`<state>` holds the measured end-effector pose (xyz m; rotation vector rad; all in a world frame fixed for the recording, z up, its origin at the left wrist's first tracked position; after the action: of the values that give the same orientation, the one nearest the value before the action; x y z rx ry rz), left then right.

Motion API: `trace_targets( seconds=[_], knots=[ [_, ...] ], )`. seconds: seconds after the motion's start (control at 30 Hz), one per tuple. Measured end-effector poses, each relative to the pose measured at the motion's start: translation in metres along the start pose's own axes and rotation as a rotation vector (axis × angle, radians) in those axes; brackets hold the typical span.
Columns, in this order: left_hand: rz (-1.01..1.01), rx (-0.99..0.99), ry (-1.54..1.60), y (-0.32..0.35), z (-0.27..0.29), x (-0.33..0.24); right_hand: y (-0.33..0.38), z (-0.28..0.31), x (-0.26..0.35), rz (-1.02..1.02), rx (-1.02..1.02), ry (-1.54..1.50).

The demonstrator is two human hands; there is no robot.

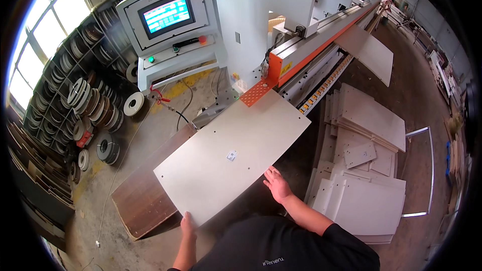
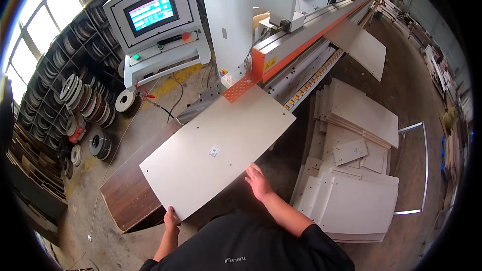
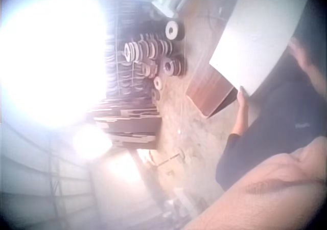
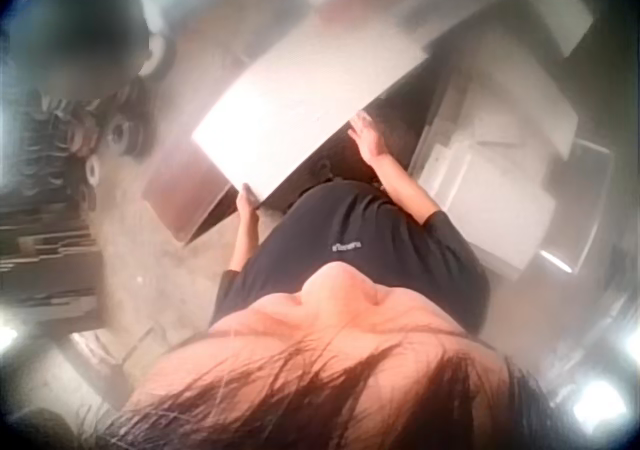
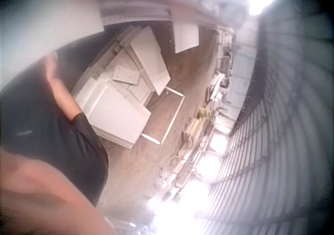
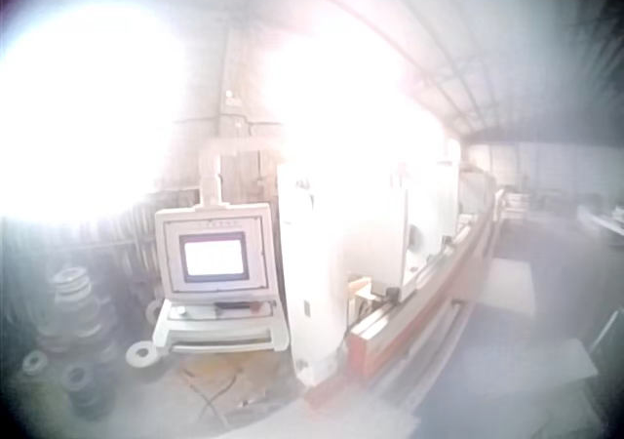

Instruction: The person loads white rectangular panels onto an edge banding machine, presses a button to process them, and then removes the finished panels to stack them on the floor. The person also briefly handles a metal rod and a red tool during the process.

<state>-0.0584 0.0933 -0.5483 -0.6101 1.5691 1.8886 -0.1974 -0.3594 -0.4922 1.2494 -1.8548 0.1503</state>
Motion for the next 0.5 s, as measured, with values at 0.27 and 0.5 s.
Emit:
trace_targets(
  seconds=[0.27, 0.5],
  knots=[
    [-0.151, 0.087, -0.039, -0.025, -0.075, 0.011, -0.041, 0.049, 0.039, 0.094, -0.063, 0.077],
    [-0.134, 0.213, -0.171, -0.015, -0.133, -0.009, -0.031, 0.077, 0.067, 0.08, -0.244, 0.153]
  ],
)
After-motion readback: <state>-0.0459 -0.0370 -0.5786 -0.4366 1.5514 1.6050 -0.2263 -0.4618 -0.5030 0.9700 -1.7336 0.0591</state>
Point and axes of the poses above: each hand's wrist, its own y-axis away from the middle knuckle, its own z-axis out of the back of the hand, x = y × z, the point moved 2 cm from there along -y, towards the middle knuckle, and after that the axes turned 6 degrees about z, right-handed, at the moved point
